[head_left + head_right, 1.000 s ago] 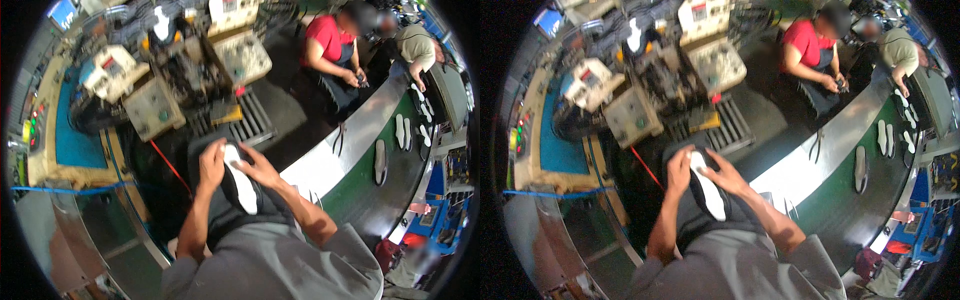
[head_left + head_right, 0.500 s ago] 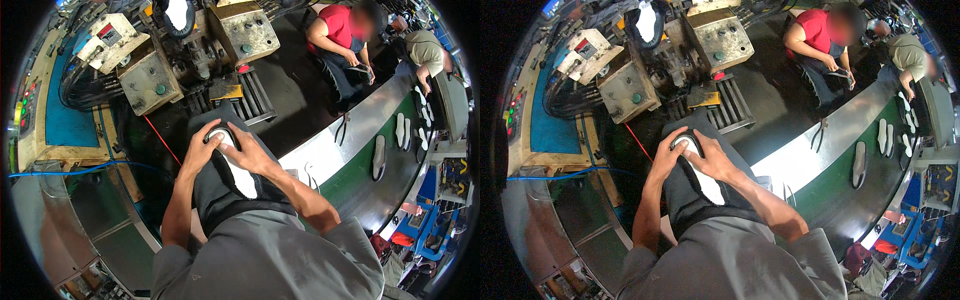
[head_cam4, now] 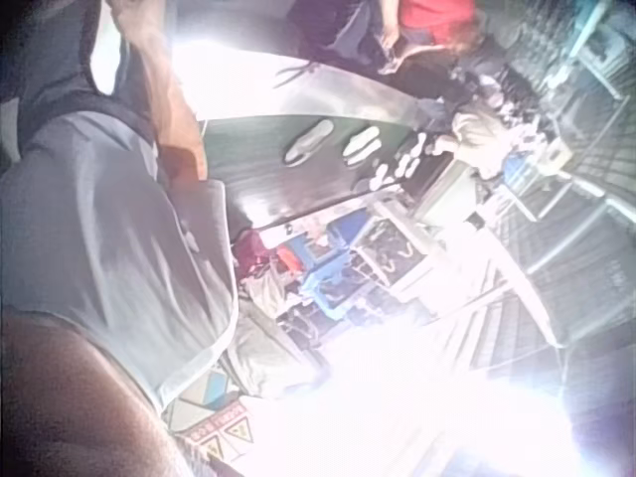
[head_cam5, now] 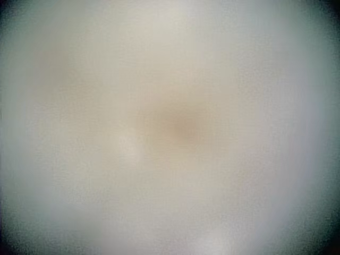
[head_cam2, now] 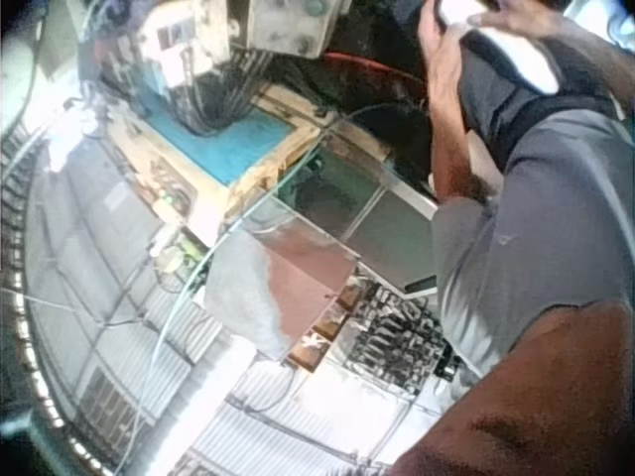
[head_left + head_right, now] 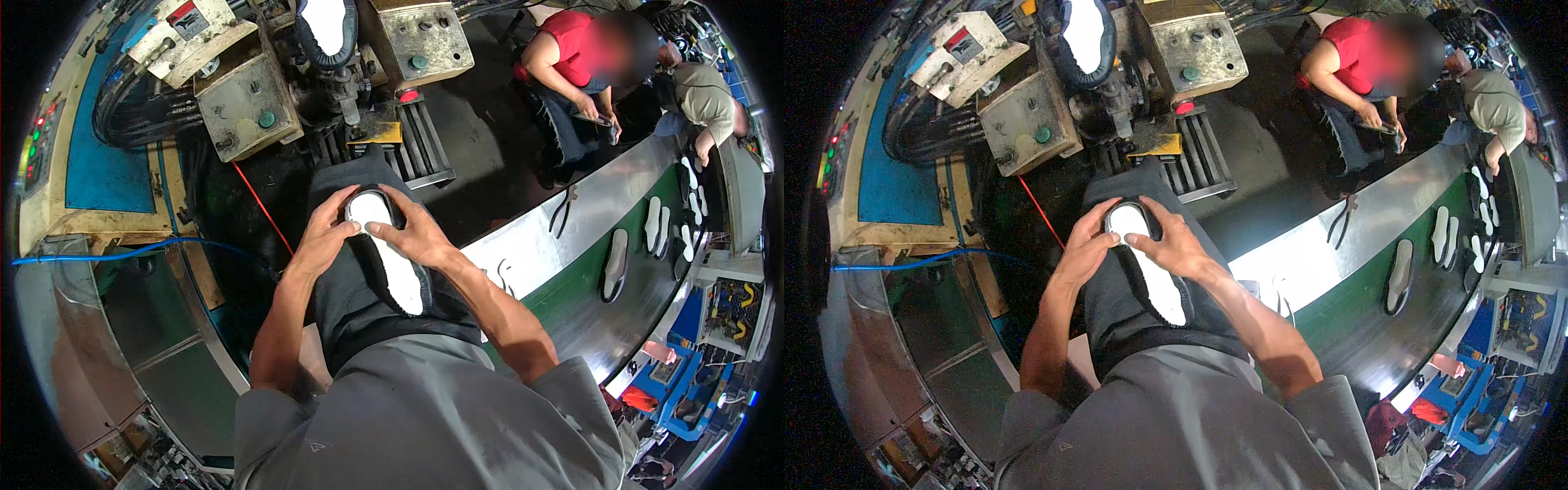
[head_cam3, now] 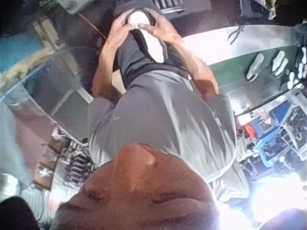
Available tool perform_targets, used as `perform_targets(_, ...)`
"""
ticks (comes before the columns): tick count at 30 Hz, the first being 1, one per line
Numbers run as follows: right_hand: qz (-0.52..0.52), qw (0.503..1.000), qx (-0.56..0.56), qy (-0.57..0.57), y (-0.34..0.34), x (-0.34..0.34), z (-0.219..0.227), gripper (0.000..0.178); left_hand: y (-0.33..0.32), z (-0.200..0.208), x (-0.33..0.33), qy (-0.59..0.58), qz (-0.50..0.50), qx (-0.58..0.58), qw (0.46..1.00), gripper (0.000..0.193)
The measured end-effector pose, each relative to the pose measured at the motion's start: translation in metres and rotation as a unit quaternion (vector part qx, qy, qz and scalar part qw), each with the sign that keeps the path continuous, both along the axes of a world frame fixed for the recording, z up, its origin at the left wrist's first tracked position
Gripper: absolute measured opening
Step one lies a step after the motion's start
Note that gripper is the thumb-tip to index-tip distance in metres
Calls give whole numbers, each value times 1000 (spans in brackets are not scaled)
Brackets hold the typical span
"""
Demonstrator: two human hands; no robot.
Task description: Assembling shoe soles and uppers using factory machinery and manual tools.
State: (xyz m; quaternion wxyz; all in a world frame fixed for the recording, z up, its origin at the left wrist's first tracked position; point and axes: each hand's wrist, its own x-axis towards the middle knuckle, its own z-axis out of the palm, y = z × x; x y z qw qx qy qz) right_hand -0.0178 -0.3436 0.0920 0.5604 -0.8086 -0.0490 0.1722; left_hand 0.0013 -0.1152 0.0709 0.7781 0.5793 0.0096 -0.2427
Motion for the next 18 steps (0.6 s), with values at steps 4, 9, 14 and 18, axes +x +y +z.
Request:
perform_targets(4,11,1000,11,11,7,0,-3,85,2,6,7,-12,-34,7,999,63)
perform_targets(9,-17,998,-56,-24,17,-8,-7,85,-7,-2,9,-13,2,34,999,48)
perform_targets(14,-25,995,-44,-81,24,-12,-5,82,-5,-8,8,-15,3,19,1000,47)
perform_targets(18,-21,999,36,-1,15,-14,-11,79,3,-5,8,-25,-11,27,999,49)
